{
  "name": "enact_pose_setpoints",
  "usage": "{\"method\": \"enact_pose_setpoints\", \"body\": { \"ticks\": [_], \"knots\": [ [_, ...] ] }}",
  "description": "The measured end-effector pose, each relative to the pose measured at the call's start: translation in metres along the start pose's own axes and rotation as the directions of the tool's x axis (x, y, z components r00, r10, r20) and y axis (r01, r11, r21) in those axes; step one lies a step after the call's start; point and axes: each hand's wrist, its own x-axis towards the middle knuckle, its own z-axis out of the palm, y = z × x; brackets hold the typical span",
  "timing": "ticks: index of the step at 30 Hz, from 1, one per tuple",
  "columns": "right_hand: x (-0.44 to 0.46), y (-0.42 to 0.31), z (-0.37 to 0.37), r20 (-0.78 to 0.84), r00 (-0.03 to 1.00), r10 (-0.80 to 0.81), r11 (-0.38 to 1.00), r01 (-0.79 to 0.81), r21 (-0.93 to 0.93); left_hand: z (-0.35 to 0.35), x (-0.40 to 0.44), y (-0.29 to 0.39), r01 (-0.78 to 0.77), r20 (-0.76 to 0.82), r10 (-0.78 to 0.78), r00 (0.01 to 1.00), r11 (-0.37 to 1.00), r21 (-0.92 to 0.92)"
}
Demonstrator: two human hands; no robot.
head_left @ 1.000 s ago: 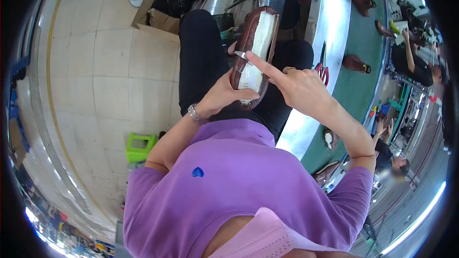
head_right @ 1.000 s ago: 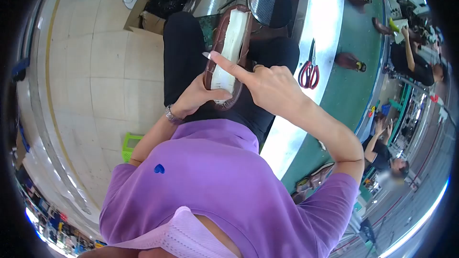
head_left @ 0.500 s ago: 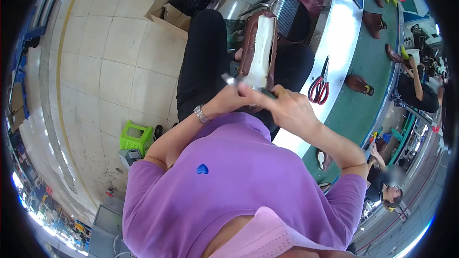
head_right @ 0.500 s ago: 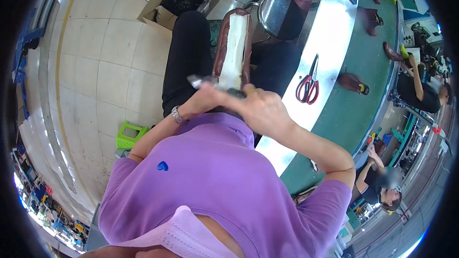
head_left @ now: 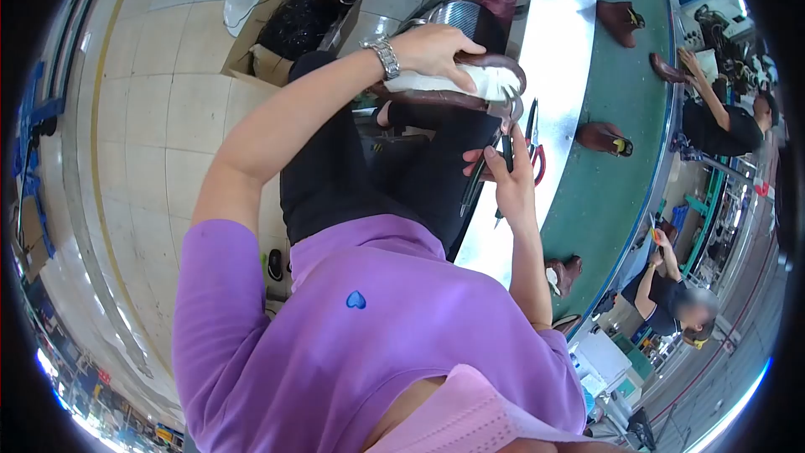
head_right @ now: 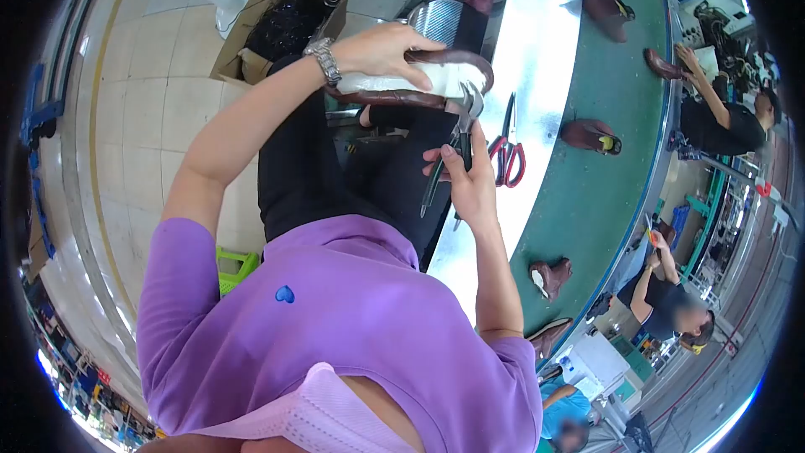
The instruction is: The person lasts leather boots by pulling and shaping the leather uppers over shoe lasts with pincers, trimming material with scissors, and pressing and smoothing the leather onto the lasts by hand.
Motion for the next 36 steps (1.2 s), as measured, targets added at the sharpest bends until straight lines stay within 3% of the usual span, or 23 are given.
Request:
{"method": "enact_pose_setpoints", "body": {
  "ticks": [3,4,7,8,12,13,15,17,18,21,23,28,31,32,35,36],
  "knots": [
    [0.005,-0.016,-0.015,0.095,0.995,0.037,0.997,-0.043,0.058,0.002,0.002,-0.01,0.05,-0.143,-0.047,0.989,0.999,0.014],
    [0.01,-0.018,-0.022,0.132,0.99,0.047,0.997,-0.055,0.06,0.007,0.005,-0.009,0.054,-0.196,-0.035,0.98,0.994,0.095],
    [0.022,-0.032,-0.032,0.182,0.977,0.112,0.993,-0.116,0.01,0.02,0.009,0.001,0.281,-0.353,-0.193,0.915,0.935,0.218],
    [0.027,-0.036,-0.035,0.203,0.972,0.121,0.993,-0.12,-0.021,0.017,0.011,-0.002,0.288,-0.395,-0.199,0.897,0.941,0.179],
    [0.058,-0.057,-0.044,0.32,0.931,0.174,0.981,-0.133,-0.144,-0.012,-0.002,-0.004,0.332,-0.194,-0.331,0.924,0.943,-0.029],
    [0.066,-0.062,-0.045,0.348,0.919,0.186,0.976,-0.134,-0.169,-0.009,-0.013,0.005,0.259,-0.15,-0.258,0.955,0.966,-0.008],
    [0.07,-0.085,-0.041,0.343,0.902,0.264,0.936,-0.153,-0.317,0.016,-0.037,0.035,0.182,-0.21,-0.162,0.964,0.98,0.08],
    [0.068,-0.106,-0.035,0.347,0.868,0.355,0.865,-0.164,-0.475,0.049,-0.051,0.056,0.224,-0.451,-0.026,0.892,0.893,0.391],
    [0.063,-0.098,-0.034,0.31,0.88,0.359,0.866,-0.191,-0.462,0.061,-0.049,0.055,0.275,-0.497,-0.064,0.865,0.89,0.364],
    [0.04,-0.052,-0.02,0.179,0.98,0.086,0.855,0.02,-0.518,0.068,-0.055,0.058,0.223,-0.533,-0.037,0.846,0.931,0.289],
    [0.033,-0.023,-0.017,0.145,0.985,-0.09,0.846,0.153,-0.511,0.071,-0.055,0.06,0.231,-0.533,-0.029,0.846,0.92,0.316],
    [0.033,-0.021,-0.023,0.174,0.973,-0.153,0.812,0.224,-0.539,0.076,-0.064,0.052,0.195,-0.476,0.061,0.878,0.861,0.47],
    [0.044,-0.068,-0.052,0.409,0.903,-0.131,0.187,0.428,-0.884,0.075,-0.066,0.043,0.186,-0.44,0.14,0.887,0.764,0.618],
    [0.039,-0.088,-0.05,0.394,0.907,-0.153,0.264,0.421,-0.868,0.076,-0.067,0.041,0.183,-0.419,0.157,0.894,0.727,0.662],
    [0.039,-0.098,-0.02,0.1,0.919,-0.381,0.744,0.369,-0.557,0.076,-0.065,0.041,0.192,-0.391,0.165,0.905,0.662,0.724],
    [0.044,-0.09,-0.005,-0.022,0.93,-0.367,0.78,0.295,-0.552,0.079,-0.065,0.039,0.201,-0.401,0.166,0.901,0.659,0.725]
  ]
}}
